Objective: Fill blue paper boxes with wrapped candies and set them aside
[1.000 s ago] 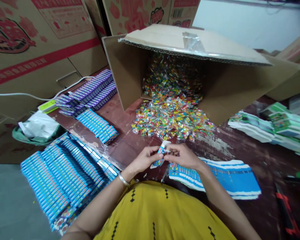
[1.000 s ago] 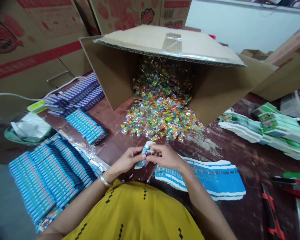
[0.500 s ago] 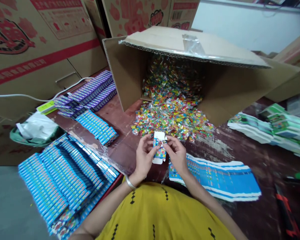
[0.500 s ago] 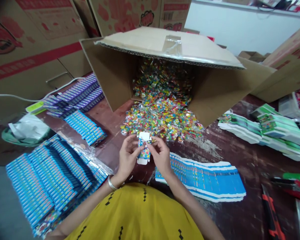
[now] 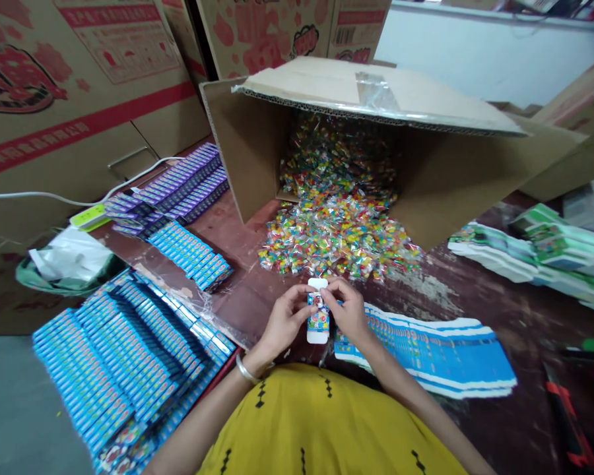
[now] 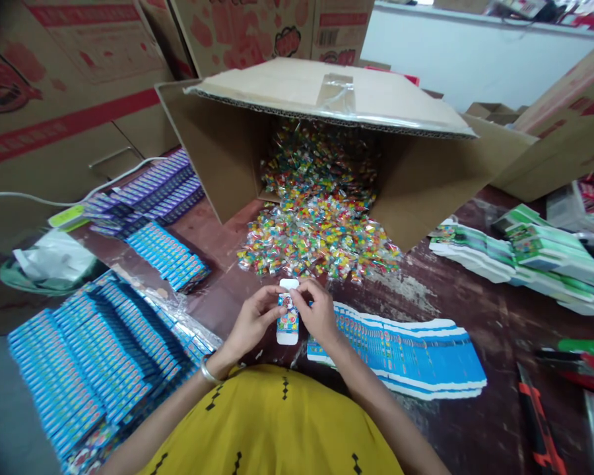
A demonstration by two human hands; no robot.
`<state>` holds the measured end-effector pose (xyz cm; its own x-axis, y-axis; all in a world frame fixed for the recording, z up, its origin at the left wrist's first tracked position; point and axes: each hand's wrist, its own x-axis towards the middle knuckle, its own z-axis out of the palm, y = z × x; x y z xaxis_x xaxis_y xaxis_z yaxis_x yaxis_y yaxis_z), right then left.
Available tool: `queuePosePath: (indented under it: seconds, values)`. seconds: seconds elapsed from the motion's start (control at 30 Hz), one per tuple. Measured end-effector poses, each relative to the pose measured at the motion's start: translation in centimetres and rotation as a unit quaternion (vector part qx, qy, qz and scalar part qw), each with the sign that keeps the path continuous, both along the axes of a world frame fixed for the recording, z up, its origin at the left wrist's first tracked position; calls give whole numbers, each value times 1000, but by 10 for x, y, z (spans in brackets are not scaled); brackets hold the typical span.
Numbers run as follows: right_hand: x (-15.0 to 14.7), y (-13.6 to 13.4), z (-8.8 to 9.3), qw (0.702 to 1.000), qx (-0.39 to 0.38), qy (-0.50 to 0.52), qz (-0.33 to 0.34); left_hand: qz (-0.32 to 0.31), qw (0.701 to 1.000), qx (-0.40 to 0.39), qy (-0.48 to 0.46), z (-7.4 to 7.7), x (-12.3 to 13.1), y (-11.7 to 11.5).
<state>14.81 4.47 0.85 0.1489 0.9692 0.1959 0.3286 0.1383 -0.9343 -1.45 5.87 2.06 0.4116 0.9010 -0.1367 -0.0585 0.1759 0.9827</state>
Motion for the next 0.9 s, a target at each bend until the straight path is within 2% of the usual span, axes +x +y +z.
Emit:
queuePosePath:
  seconds: [0.17, 0.3, 0.4, 0.5, 0.73, 0.8, 0.9]
  values:
    - [-3, 2, 3, 992, -12, 128, -14, 64, 998, 6, -12, -1, 5, -2]
    - [2, 7, 11, 983, -41, 167, 62, 56, 998, -1, -3, 1, 3, -1]
    - [9, 13, 14, 971, -105, 185, 104, 54, 998, 20, 21, 1, -1, 0]
    - [15, 18, 14, 966, -151, 175, 119, 41, 998, 37, 39, 2, -3, 0]
    - [22, 25, 11, 957, -177, 190, 128, 7, 999, 31, 38, 10, -4, 0]
    - [22, 24, 13, 963, -171, 163, 130, 0, 999, 31, 41, 10, -5, 0]
    - [18, 17, 18, 984, -114, 69, 119, 3, 999, 29, 43, 8, -6, 0]
